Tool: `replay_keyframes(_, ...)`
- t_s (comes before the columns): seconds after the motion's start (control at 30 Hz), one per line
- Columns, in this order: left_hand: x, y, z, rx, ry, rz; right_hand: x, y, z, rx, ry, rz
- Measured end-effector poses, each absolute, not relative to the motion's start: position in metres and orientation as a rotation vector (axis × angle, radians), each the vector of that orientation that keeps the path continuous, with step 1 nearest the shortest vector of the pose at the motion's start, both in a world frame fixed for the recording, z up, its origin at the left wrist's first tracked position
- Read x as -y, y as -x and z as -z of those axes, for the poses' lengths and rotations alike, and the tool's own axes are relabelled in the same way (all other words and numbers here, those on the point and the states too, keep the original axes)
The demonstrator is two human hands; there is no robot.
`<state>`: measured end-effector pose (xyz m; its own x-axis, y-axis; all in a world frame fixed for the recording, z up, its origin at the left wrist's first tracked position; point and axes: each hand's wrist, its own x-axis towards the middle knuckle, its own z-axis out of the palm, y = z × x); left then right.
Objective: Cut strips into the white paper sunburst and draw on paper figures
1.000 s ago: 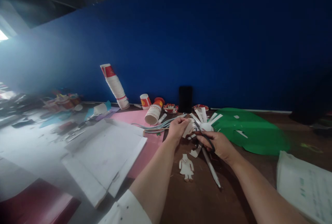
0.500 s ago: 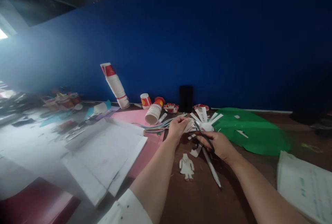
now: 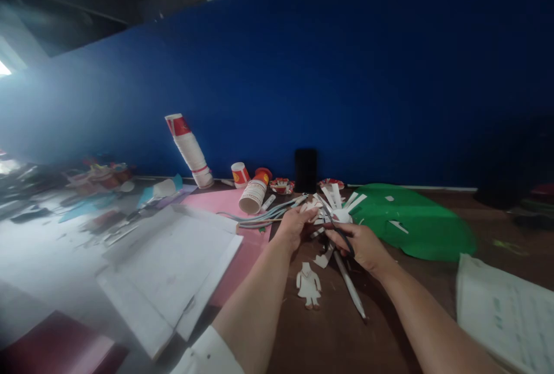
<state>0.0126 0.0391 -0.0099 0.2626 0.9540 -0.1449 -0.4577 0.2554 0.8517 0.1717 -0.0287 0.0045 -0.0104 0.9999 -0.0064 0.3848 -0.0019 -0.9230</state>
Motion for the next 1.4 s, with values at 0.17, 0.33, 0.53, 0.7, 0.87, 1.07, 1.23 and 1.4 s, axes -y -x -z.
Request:
replay_keyframes(0.17, -0.044, -0.011, 0.011, -0.843, -0.845, -1.117, 0.03, -0.172, -0.006, 1.535, 1.478, -0.997)
replay_keyframes(0.33, -0.045, -0.013, 0.012, -0.863, -0.876, -1.096, 0.031, -0.173, -0.009, 1.562, 1.459, -0.98)
replay_keyframes(0.53, -0.044, -0.012, 0.011, -0.83, -0.878, -1.094, 0.035, -0.169, -0.014, 1.537, 1.457, -0.961)
replay_keyframes(0.7, -0.045, -0.012, 0.012, -0.847, -0.878, -1.091, 0.036, -0.168, -0.016, 1.513, 1.473, -0.994)
replay_keyframes(0.87, -0.046, -0.012, 0.013, -0.854, -0.879, -1.097, 0.032, -0.171, -0.013, 1.526, 1.465, -1.014)
replay_keyframes(1.07, -0.045, -0.011, 0.011, -0.848, -0.869, -1.089, 0.031, -0.172, -0.01, 1.528, 1.477, -1.012)
replay_keyframes(1.23, -0.043, -0.01, 0.009, -0.854, -0.88, -1.093, 0.03, -0.173, -0.008, 1.512, 1.472, -1.01)
replay_keyframes(1.4, -0.044, -0.009, 0.01, -0.877, -0.908, -1.098, 0.028, -0.175, -0.005, 1.533, 1.451, -1.014)
